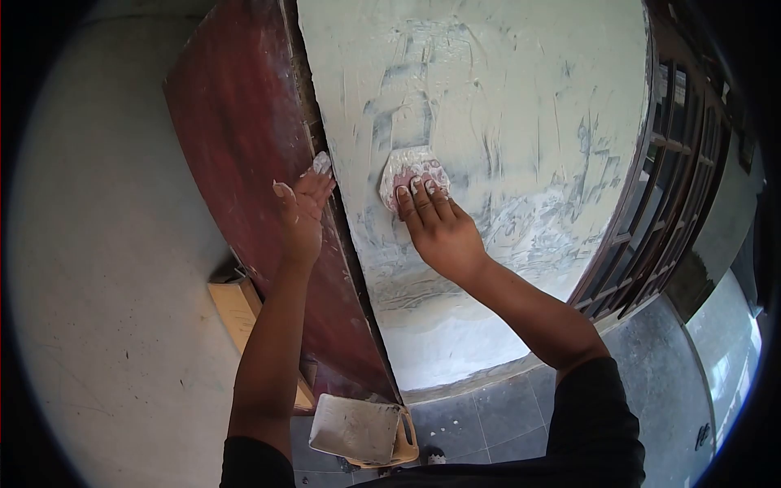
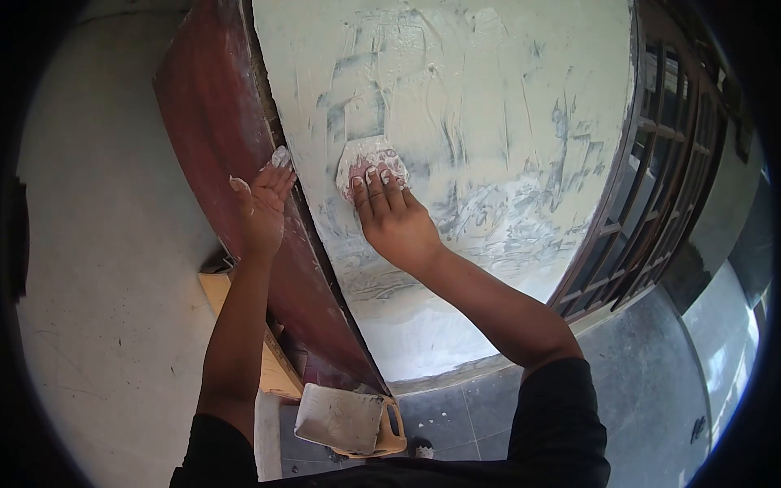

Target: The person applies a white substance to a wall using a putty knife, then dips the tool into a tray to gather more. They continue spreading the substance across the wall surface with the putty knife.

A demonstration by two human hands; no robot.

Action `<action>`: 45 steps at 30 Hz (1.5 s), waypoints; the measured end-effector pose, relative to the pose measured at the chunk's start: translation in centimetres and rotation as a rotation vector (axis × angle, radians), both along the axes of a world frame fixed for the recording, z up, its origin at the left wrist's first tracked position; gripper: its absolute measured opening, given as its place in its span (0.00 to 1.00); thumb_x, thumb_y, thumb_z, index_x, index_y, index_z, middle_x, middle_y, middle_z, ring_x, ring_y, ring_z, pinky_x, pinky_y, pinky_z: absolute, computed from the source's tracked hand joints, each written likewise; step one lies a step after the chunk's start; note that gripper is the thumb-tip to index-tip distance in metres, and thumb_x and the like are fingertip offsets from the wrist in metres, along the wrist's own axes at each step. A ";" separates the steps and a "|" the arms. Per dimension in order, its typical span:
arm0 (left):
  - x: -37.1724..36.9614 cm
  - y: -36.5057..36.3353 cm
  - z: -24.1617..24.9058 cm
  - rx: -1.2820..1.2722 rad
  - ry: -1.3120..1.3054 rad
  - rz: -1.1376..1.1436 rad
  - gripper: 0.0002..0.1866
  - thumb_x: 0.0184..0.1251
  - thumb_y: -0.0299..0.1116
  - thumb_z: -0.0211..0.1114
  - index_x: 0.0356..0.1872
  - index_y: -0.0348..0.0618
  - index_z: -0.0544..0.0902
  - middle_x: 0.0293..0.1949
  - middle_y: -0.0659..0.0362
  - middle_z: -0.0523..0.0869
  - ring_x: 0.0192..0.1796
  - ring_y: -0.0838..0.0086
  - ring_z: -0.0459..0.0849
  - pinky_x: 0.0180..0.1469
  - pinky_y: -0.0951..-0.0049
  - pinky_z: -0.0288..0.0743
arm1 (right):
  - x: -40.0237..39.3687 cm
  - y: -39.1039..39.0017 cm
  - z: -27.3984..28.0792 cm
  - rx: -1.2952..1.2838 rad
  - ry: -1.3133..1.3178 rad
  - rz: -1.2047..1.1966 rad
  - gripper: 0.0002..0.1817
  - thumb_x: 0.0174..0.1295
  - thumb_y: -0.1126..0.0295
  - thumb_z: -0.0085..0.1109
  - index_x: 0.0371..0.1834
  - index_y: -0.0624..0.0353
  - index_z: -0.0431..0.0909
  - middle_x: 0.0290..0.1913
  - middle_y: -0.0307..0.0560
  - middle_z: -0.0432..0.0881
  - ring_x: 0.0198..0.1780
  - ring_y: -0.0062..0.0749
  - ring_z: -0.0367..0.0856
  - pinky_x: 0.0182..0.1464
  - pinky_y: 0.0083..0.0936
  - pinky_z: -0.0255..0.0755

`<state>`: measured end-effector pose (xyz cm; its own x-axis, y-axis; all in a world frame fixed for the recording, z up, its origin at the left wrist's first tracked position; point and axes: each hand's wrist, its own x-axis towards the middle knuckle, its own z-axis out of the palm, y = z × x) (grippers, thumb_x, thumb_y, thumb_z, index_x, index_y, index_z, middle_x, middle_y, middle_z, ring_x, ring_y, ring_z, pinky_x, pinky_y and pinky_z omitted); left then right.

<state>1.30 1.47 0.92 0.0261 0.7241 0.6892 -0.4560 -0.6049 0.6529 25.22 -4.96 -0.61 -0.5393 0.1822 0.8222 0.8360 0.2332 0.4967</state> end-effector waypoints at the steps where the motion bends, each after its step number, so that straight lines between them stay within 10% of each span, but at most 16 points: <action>1: 0.0 -0.3 0.2 0.004 0.026 0.012 0.51 0.71 0.70 0.35 0.65 0.20 0.63 0.69 0.35 0.64 0.73 0.48 0.63 0.76 0.52 0.54 | -0.2 -0.8 -0.3 -0.039 -0.001 0.034 0.22 0.58 0.72 0.55 0.57 0.68 0.78 0.53 0.63 0.83 0.54 0.51 0.84 0.51 0.37 0.81; 25: -0.5 1.0 -0.9 0.114 0.100 -0.004 0.47 0.75 0.66 0.33 0.66 0.21 0.62 0.68 0.34 0.66 0.72 0.46 0.66 0.75 0.50 0.55 | -2.0 -2.4 8.1 0.188 0.131 -0.066 0.25 0.57 0.76 0.55 0.60 0.64 0.77 0.53 0.59 0.83 0.50 0.47 0.86 0.48 0.32 0.82; 32: -0.6 1.6 -1.4 0.131 0.056 0.010 0.41 0.77 0.61 0.40 0.65 0.22 0.66 0.65 0.38 0.72 0.67 0.49 0.73 0.72 0.51 0.62 | -1.9 -1.0 -0.6 0.037 -0.186 -0.109 0.22 0.58 0.72 0.56 0.56 0.69 0.79 0.50 0.62 0.84 0.50 0.50 0.86 0.49 0.34 0.83; 40: -0.6 1.1 -0.9 0.116 0.088 0.023 0.45 0.76 0.64 0.37 0.65 0.20 0.64 0.65 0.35 0.70 0.69 0.48 0.70 0.73 0.51 0.60 | 0.8 -2.9 7.3 0.171 -0.004 -0.102 0.23 0.58 0.74 0.56 0.59 0.66 0.77 0.52 0.60 0.84 0.52 0.44 0.85 0.51 0.31 0.81; 45: -0.4 1.2 -0.8 0.108 0.086 0.017 0.46 0.77 0.64 0.35 0.66 0.19 0.62 0.68 0.34 0.66 0.71 0.46 0.67 0.74 0.50 0.58 | 2.0 0.1 1.5 0.076 -0.122 -0.200 0.23 0.59 0.73 0.55 0.59 0.70 0.76 0.53 0.63 0.82 0.52 0.49 0.84 0.55 0.35 0.80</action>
<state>0.91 2.65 0.08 0.0768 0.6465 0.7590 -0.3908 -0.6809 0.6194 27.18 -4.90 0.91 -0.5945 0.2353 0.7689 0.7948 0.0269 0.6063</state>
